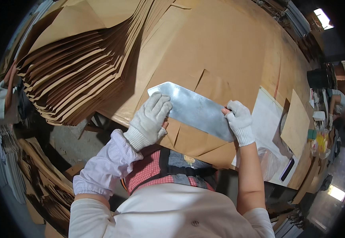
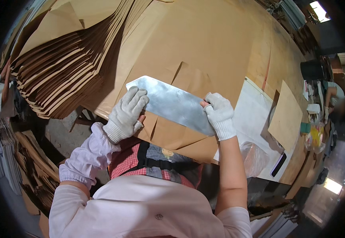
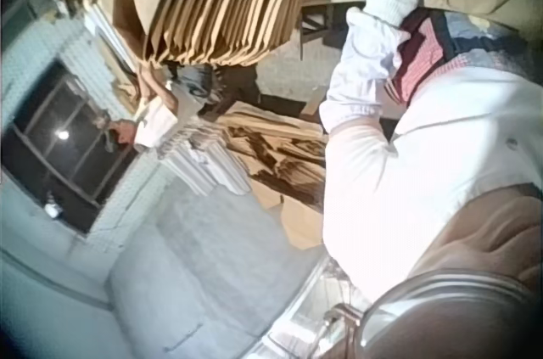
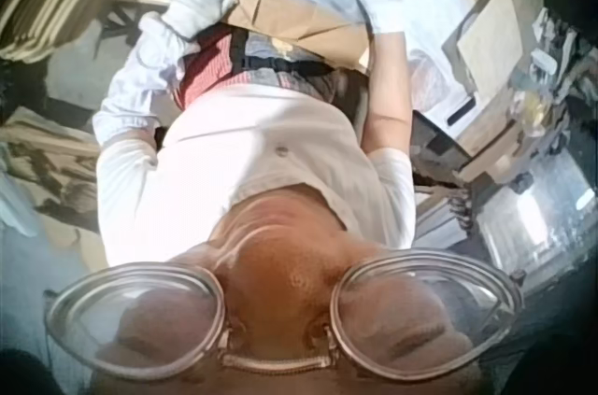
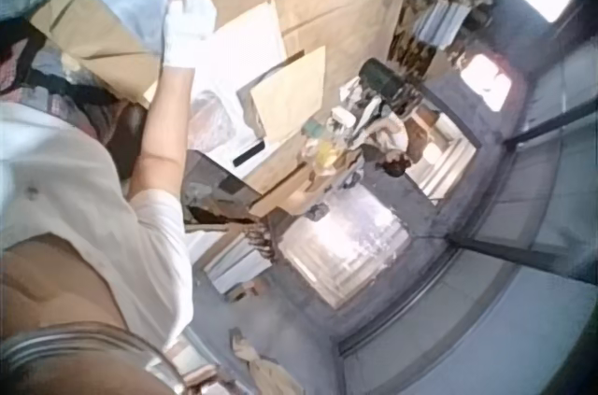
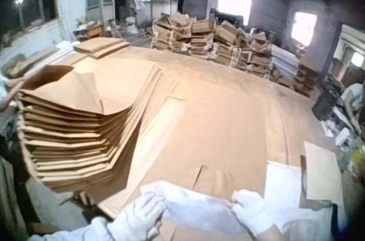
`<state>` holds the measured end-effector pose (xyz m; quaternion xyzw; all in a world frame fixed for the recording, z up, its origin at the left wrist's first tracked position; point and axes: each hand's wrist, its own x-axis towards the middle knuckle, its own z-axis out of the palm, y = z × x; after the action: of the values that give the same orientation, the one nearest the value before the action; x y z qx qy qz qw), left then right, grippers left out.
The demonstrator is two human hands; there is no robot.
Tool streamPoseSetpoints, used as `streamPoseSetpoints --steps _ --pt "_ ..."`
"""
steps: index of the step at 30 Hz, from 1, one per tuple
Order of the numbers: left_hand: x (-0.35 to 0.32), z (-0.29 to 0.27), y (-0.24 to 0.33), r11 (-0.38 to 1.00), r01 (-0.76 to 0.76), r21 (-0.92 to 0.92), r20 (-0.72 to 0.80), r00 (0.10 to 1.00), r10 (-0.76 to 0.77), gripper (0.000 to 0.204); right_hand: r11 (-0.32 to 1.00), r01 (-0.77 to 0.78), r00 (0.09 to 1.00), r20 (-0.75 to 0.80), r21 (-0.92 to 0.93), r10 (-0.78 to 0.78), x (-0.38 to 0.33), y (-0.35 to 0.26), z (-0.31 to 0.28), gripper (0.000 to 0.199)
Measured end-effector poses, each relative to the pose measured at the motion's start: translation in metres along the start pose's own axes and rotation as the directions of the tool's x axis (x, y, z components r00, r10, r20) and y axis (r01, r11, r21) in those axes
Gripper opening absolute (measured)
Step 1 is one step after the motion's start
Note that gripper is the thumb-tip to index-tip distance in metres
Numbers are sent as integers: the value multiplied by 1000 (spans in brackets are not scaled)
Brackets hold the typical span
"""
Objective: The person folds large flat cardboard sheets along pre-scored lines to form box shapes. They repeatedly pick up a sheet, fold the flaps inward, and place the folded piece onto a growing stack on the table.
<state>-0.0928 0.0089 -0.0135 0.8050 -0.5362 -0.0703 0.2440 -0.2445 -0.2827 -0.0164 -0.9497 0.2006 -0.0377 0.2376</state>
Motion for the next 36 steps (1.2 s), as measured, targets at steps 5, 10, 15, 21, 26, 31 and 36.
streamPoseSetpoints --steps 5,10,15,21,26,31,36 --pt "0 0 1 1000 14 17 15 1000 -14 60 998 2 1000 13 -63 -1 -5 0 0 14" --pt "4 3 5 997 -3 72 54 999 0 62 949 259 883 -354 -178 -308 -16 -12 17 32" --pt "-3 14 1 991 -31 128 47 999 25 67 929 300 937 -114 -219 -329 -26 -37 31 74" --pt "0 15 5 963 -77 258 112 993 49 67 944 276 941 -151 -183 -304 -32 -32 29 74" --pt "-2 12 7 950 -72 305 153 988 26 74 945 281 946 -118 -169 -302 -31 -32 26 73" --pt "12 -1 19 971 -103 214 190 980 62 70 945 289 938 -152 -152 -311 -31 -30 31 70" --pt "34 -25 13 967 -234 104 364 914 182 71 922 341 893 -369 186 -256 -27 -9 36 32"
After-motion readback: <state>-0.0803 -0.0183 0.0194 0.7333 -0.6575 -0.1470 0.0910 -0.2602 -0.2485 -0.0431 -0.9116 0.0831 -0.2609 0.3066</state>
